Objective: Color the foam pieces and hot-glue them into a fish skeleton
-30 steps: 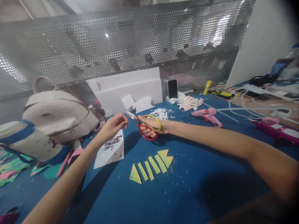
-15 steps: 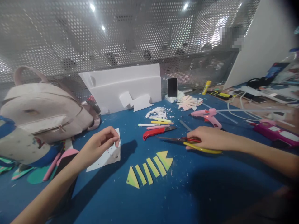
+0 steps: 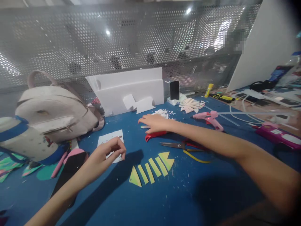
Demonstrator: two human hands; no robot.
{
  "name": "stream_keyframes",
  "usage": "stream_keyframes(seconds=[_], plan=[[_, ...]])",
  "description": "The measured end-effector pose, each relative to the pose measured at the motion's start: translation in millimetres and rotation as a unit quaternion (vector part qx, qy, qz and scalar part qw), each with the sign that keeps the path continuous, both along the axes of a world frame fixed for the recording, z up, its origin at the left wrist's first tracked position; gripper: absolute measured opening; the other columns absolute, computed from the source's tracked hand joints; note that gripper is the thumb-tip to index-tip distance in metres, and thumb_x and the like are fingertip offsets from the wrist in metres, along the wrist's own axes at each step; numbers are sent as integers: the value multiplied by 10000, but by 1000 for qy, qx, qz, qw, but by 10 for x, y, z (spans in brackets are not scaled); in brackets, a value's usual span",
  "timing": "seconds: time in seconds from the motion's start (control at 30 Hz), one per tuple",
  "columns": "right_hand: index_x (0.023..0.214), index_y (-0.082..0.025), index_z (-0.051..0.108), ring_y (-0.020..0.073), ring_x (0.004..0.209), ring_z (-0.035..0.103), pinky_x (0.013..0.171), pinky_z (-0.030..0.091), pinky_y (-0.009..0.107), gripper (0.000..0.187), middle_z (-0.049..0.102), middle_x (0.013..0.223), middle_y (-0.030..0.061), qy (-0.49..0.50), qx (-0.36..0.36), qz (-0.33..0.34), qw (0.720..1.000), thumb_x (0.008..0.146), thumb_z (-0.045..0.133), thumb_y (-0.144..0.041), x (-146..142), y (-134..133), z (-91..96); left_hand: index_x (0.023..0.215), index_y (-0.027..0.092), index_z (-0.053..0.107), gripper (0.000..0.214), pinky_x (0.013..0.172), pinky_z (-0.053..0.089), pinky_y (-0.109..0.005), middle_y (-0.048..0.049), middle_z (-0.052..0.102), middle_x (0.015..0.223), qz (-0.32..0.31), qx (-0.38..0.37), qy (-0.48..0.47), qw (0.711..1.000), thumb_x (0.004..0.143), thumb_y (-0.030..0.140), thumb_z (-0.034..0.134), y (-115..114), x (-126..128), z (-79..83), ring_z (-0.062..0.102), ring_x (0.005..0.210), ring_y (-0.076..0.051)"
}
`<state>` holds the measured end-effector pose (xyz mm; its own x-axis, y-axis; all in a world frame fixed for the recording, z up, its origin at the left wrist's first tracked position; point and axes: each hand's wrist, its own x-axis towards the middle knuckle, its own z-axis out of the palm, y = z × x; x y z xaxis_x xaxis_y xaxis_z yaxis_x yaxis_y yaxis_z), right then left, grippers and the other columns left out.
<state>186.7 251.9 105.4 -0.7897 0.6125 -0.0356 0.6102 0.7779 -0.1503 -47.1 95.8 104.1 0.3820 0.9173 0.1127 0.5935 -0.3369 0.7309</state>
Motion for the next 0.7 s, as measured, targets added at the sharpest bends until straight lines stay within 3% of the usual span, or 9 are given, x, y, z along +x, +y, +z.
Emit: stream_keyframes(seconds=[0.13,0.23,0.37,0.57,0.7], plan=[[1243,-160,568,220,1056,615,885,543,436,359,594,1236,97,-35,-42,26,998,950,591,-368,-412,297,-225,849,261,563,241,703,425,-256,20,611,787,8,6,5,1000,984,423,446,-119,-16,-2,577,719,-134],[1236,-161,574,221,1052,616,882,544,429,353,596,1235,93,-30,-64,33,997,951,589,-370,-523,460,-230,842,268,569,250,705,429,-258,21,610,792,6,5,5,1000,984,433,446,-193,-49,0,591,732,-138],[1234,-156,579,226,1048,617,866,550,420,362,595,1241,90,9,-60,23,998,943,601,-370,-578,695,-33,862,271,571,232,723,437,-269,15,622,813,7,1,4,1000,989,414,440,-253,-99,-19,601,751,-147],[1260,-160,558,228,1076,608,900,536,448,374,583,1259,102,142,45,-41,988,952,589,-369,-604,1007,422,862,256,572,246,732,434,-264,13,620,819,6,-2,6,1000,993,414,435,-265,-118,-54,592,758,-144],[1242,-160,569,221,1058,614,889,541,438,358,594,1238,97,149,35,-26,988,951,589,-368,-520,900,447,868,234,566,256,725,424,-258,9,619,823,1,-10,10,1000,996,410,431,-240,-80,-57,583,756,-142]])
